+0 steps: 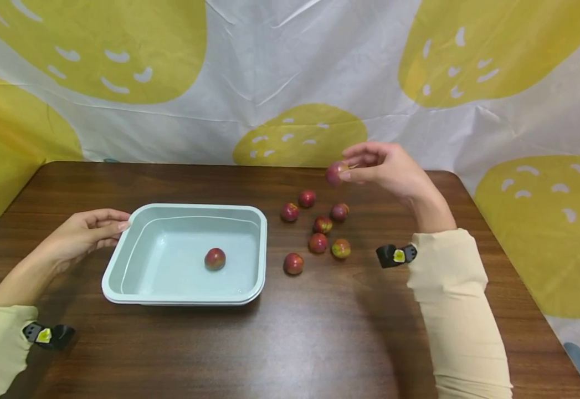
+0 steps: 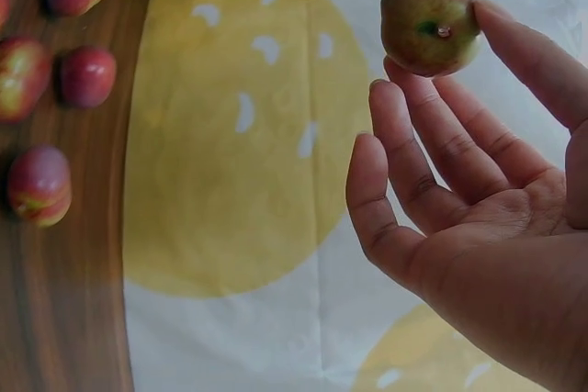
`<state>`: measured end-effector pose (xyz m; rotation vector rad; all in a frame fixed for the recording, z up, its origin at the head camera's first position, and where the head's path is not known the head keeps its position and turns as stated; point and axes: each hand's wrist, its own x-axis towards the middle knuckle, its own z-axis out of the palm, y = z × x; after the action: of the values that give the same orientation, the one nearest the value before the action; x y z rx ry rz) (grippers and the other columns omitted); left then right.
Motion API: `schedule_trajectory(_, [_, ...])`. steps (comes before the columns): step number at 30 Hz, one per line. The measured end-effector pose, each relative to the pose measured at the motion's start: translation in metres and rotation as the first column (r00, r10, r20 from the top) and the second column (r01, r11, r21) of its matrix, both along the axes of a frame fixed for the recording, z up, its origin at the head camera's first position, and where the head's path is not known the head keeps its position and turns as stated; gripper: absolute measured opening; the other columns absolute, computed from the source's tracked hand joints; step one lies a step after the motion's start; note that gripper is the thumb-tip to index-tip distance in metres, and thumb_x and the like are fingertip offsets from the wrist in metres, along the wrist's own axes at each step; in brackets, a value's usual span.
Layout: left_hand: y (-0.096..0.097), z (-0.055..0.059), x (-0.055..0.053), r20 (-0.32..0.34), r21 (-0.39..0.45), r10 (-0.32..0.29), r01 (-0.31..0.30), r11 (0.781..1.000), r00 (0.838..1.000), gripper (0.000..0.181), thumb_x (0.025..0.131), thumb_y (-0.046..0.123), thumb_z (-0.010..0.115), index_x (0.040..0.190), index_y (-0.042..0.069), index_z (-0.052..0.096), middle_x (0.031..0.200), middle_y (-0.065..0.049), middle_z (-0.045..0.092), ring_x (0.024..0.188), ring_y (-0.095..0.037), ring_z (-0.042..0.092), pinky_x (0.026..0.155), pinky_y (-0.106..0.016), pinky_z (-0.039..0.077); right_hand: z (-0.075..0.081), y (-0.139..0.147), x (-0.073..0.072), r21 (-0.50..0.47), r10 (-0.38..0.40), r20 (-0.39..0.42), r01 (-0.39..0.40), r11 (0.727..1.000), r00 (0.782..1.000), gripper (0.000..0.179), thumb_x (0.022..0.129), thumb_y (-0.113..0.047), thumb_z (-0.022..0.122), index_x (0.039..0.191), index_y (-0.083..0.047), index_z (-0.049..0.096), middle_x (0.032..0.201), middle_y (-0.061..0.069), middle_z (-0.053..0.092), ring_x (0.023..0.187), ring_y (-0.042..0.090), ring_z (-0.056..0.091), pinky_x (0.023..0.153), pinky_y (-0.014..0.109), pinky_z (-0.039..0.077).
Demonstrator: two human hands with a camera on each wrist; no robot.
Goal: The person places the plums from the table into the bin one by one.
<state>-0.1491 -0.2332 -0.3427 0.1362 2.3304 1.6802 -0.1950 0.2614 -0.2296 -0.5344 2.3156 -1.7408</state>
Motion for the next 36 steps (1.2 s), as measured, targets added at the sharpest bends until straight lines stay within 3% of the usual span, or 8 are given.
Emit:
schedule_trajectory(5, [0.0,0.0,0.0,0.001,0.014,-0.003,0.003,1.0,1.0,0.046,0.091,0.015,0.057,0.12,-0.017,0.041,0.085,0.009,0.063,0.077,-0.007,0.06,0.069,-0.024,0.052,0.004,-0.007,0.002,-0.005,-0.001,-0.016,0.001,1.0,1.0,0.027,0.081,0.005,0.064,0.105,-0.007,0.064,0.092,0.005,0.068,0.083,0.016,0.065,0.072,0.026,0.052])
schedule_trajectory(19, [0.0,0.001,0.0,0.001,0.023,-0.003,0.003,1.0,1.0,0.046,0.091,0.014,0.057,0.12,-0.018,0.041,0.084,0.009,0.063,0.077,-0.007,0.06,0.069,-0.024,0.052,0.017,-0.034,0.004,0.192,-0.046,-0.081,0.061,0.98,0.996,0.034,0.08,-0.013,0.072,0.112,-0.008,0.06,0.092,0.001,0.068,0.087,0.015,0.063,0.073,0.024,0.048])
schedule_trajectory(29, [0.001,0.001,0.0,-0.002,0.015,-0.002,0.002,1.0,1.0,0.046,0.091,0.015,0.058,0.12,-0.017,0.042,0.084,0.009,0.063,0.077,-0.007,0.06,0.069,-0.024,0.052,0.02,-0.063,0.0,0.144,0.04,-0.092,-0.026,0.989,0.995,0.033,0.08,-0.006,0.069,0.112,-0.002,0.059,0.093,0.004,0.068,0.088,0.017,0.064,0.08,0.026,0.048])
schedule_trajectory(36, [0.002,0.001,-0.001,-0.009,0.027,-0.005,0.005,1.0,1.0,0.045,0.091,0.014,0.057,0.119,-0.018,0.041,0.083,0.01,0.063,0.076,-0.007,0.061,0.069,-0.024,0.052,0.018,-0.084,0.001,0.092,0.043,-0.036,-0.039,0.995,0.998,0.036,0.078,-0.006,0.071,0.111,-0.002,0.058,0.093,0.006,0.068,0.089,0.019,0.063,0.081,0.028,0.048])
